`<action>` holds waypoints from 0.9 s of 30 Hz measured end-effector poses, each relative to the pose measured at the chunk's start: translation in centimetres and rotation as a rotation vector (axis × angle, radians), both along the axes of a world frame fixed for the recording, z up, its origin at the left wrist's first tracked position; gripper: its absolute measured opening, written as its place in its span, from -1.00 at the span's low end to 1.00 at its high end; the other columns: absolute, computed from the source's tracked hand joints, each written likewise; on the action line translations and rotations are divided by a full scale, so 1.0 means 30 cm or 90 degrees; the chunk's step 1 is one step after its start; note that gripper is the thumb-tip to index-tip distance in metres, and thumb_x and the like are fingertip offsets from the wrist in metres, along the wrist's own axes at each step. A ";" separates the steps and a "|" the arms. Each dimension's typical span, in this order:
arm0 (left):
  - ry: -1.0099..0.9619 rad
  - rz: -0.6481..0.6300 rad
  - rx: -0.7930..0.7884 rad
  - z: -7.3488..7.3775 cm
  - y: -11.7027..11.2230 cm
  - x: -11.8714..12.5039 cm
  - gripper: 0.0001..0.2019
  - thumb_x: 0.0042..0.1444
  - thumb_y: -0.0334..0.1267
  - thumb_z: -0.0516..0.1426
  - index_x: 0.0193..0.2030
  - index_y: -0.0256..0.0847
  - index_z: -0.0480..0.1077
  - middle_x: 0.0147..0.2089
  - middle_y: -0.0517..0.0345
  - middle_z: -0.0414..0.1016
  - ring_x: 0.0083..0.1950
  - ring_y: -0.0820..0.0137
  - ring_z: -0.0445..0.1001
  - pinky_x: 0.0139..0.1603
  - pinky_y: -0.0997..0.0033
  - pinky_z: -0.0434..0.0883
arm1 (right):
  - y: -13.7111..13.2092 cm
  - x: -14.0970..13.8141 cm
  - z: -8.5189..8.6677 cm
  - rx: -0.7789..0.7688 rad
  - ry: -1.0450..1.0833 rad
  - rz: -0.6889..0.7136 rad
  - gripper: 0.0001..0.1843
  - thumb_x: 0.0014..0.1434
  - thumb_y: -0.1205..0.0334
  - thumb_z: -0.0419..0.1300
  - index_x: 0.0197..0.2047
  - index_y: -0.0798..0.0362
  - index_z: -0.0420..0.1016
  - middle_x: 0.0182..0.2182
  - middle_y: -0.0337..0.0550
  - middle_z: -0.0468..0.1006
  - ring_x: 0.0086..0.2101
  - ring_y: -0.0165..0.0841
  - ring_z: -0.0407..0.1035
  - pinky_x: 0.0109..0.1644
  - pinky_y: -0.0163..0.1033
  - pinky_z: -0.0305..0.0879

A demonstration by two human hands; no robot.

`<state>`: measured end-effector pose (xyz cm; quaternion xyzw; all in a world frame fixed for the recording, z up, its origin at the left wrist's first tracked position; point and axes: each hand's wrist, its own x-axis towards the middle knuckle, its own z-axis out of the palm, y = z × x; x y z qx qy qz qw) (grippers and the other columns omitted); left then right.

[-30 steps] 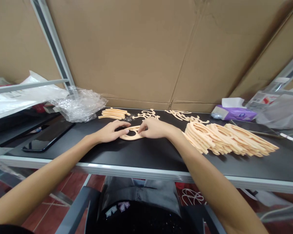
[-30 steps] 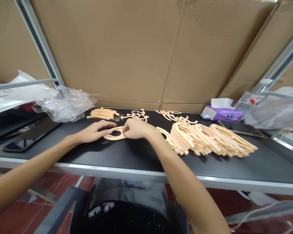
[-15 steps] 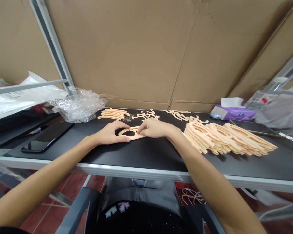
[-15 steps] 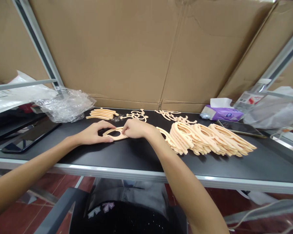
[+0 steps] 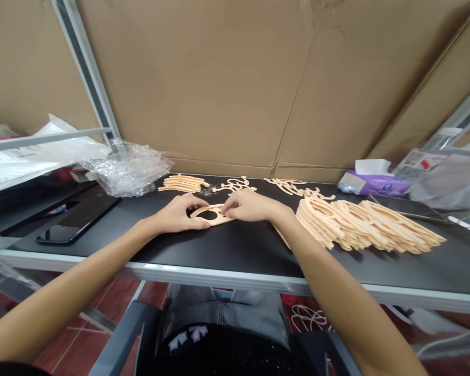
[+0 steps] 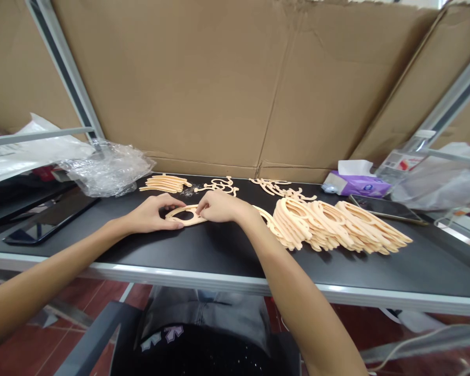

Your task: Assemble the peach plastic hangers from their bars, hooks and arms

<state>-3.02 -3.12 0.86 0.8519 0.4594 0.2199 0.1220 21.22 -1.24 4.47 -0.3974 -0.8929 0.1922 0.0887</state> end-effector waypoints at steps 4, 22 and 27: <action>0.005 -0.001 0.016 -0.001 -0.002 0.002 -0.41 -0.05 0.12 0.29 0.06 -0.19 0.55 -0.03 0.01 0.57 -0.06 0.19 0.51 -0.07 0.29 0.41 | -0.004 0.002 0.004 0.023 0.009 -0.014 -0.66 0.11 0.44 0.16 -0.13 0.10 0.71 -0.17 -0.10 0.70 -0.17 -0.29 0.52 -0.12 -0.31 0.32; -0.062 -0.148 0.232 -0.020 0.011 -0.007 -0.48 0.03 -0.21 0.31 0.16 -0.20 0.42 0.17 -0.02 0.51 0.21 0.16 0.44 0.29 0.15 0.32 | 0.007 0.005 -0.019 0.236 0.098 -0.059 -0.62 -0.01 0.21 0.38 -0.09 0.11 0.57 -0.08 0.03 0.54 -0.04 -0.17 0.39 0.00 -0.17 0.27; -0.058 -0.160 0.251 -0.014 -0.002 0.001 -0.47 0.05 -0.26 0.29 0.19 -0.20 0.39 0.18 -0.02 0.50 0.20 0.17 0.44 0.27 0.17 0.35 | 0.004 -0.007 -0.021 0.097 0.074 -0.034 -0.65 -0.04 0.19 0.38 -0.14 0.07 0.56 -0.22 -0.16 0.58 -0.22 -0.28 0.43 -0.19 -0.28 0.24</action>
